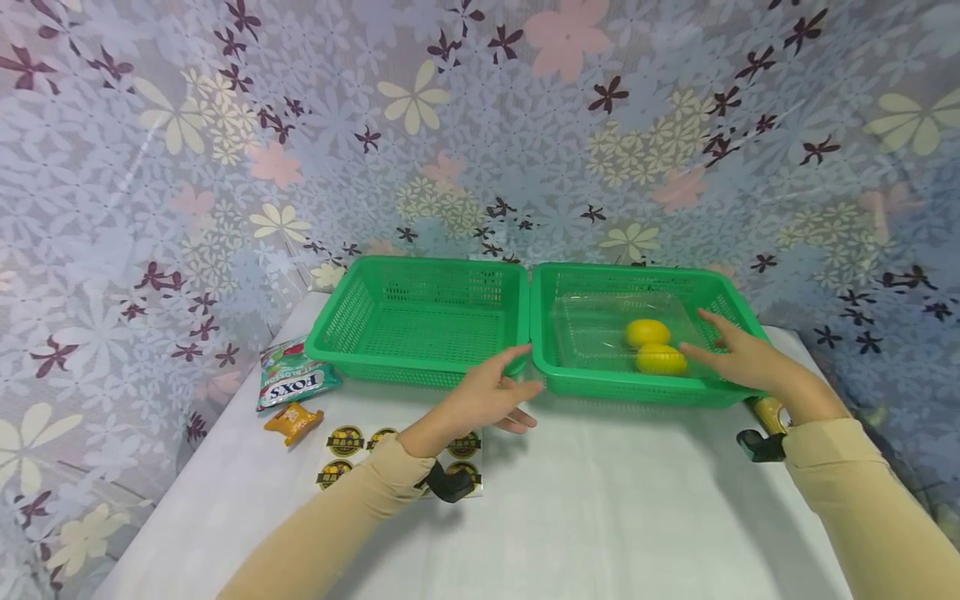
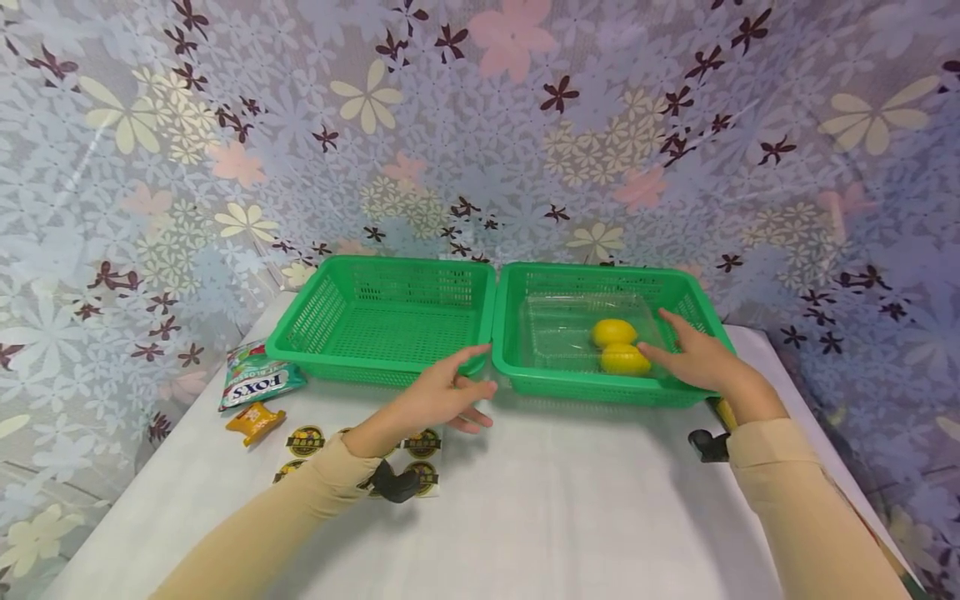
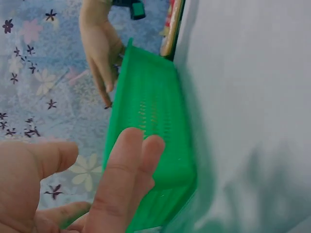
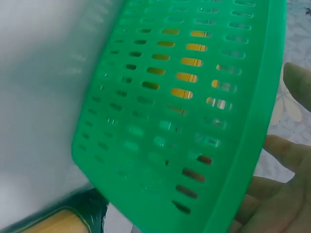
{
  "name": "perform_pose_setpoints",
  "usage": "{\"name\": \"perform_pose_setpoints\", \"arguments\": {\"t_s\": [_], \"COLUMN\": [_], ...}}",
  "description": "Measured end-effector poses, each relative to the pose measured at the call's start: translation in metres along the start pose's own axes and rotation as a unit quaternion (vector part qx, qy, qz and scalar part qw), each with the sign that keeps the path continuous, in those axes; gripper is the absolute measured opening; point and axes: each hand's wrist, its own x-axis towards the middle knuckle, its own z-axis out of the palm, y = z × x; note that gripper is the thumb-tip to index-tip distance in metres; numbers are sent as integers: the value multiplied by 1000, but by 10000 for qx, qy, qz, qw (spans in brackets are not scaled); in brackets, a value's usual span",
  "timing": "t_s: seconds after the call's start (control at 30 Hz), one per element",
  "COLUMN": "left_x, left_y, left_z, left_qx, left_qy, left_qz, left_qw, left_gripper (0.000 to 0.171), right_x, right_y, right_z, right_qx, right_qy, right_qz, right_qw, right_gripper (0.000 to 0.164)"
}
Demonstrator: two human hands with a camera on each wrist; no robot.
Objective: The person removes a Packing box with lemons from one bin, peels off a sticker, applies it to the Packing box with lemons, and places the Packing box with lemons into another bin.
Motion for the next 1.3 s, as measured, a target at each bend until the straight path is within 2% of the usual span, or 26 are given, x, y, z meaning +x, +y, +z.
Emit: {"name": "perform_pose_setpoints", "arguments": {"t_s": [0.3, 0.5, 0.87, 1.13, 1.3], "left_x": [19, 27, 37, 37, 39], "left_y": [-13, -22, -21, -17, -18], "left_z": [25, 38, 48, 50, 49], "left_qx": [-882, -1212, -1254, -936, -895], "left_qy": [214, 514, 859, 933, 910], "left_qz": [-77, 278, 476, 354, 321], "left_qw": [9958, 9909, 9872, 9906, 9913], "left_gripper": [74, 67, 57, 54, 55], "right_x": [17, 25, 31, 30, 31], "right_y": [-1, 3, 20, 25, 27], "right_z": [-7, -9, -7, -3, -2], "right_qx": [812, 1355, 1986, 2244, 2437], "right_qy": [-647, -1033, -1392, -1415, -1408], "right_qz": [128, 225, 256, 223, 213], "right_qw": [9945, 9851, 9698, 9639, 9594], "right_gripper": [106, 104, 95, 96, 97]}}
